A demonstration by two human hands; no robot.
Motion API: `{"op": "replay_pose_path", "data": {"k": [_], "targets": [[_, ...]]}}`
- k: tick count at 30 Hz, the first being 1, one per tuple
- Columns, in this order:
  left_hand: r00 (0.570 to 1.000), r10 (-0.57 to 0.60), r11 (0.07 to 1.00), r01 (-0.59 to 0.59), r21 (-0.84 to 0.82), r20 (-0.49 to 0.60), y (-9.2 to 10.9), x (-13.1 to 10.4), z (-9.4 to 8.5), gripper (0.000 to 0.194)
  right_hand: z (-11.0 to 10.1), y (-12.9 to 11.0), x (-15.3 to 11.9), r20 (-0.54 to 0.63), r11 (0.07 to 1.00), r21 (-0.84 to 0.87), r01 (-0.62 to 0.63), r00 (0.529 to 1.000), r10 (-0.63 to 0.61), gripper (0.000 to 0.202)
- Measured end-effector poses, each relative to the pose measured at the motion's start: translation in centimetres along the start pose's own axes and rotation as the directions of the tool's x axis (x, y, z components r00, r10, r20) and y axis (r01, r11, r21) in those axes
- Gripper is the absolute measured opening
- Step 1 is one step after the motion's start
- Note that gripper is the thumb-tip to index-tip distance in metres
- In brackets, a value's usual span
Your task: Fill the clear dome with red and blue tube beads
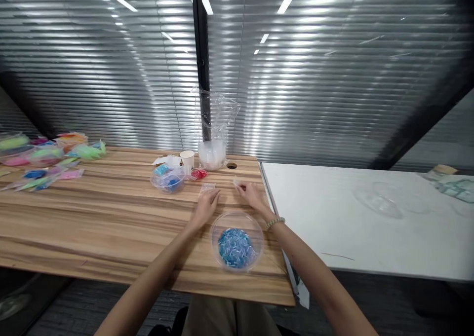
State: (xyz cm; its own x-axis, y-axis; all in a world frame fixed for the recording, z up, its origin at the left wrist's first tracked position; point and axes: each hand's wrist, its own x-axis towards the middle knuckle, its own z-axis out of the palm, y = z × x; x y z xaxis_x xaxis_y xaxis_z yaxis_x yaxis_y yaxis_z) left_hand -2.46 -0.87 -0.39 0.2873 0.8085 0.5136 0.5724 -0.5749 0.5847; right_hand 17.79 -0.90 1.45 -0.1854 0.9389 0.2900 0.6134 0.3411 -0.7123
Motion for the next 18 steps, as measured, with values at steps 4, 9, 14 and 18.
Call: {"op": "replay_pose_path", "data": {"k": [4,9,14,18], "targets": [[0.988,-0.147,0.956,0.153,-0.250,0.043,1.8,0.7,1.3,0.038,1.8,-1.3,-0.2,0.000,0.988,0.153,0.005,1.000,-0.005,0.031],[0.979,-0.176,0.901,0.203,-0.382,0.104,1.7,0.4,0.4,0.044,3.5,-2.4,-0.1,0.031,0.910,0.414,-0.014,1.000,0.001,0.033],[0.967,-0.071,0.892,0.172,-0.418,0.245,2.2,0.4,-1.0,0.044,3.0,-3.1,-0.5,0.075,0.629,0.767,-0.122,0.992,0.100,0.033],[0.939,0.004,0.897,0.149,-0.417,0.343,2.6,0.6,-1.4,0.039,2.2,-3.6,-1.0,0.066,0.639,0.759,-0.124,0.991,0.115,0.030]]}}
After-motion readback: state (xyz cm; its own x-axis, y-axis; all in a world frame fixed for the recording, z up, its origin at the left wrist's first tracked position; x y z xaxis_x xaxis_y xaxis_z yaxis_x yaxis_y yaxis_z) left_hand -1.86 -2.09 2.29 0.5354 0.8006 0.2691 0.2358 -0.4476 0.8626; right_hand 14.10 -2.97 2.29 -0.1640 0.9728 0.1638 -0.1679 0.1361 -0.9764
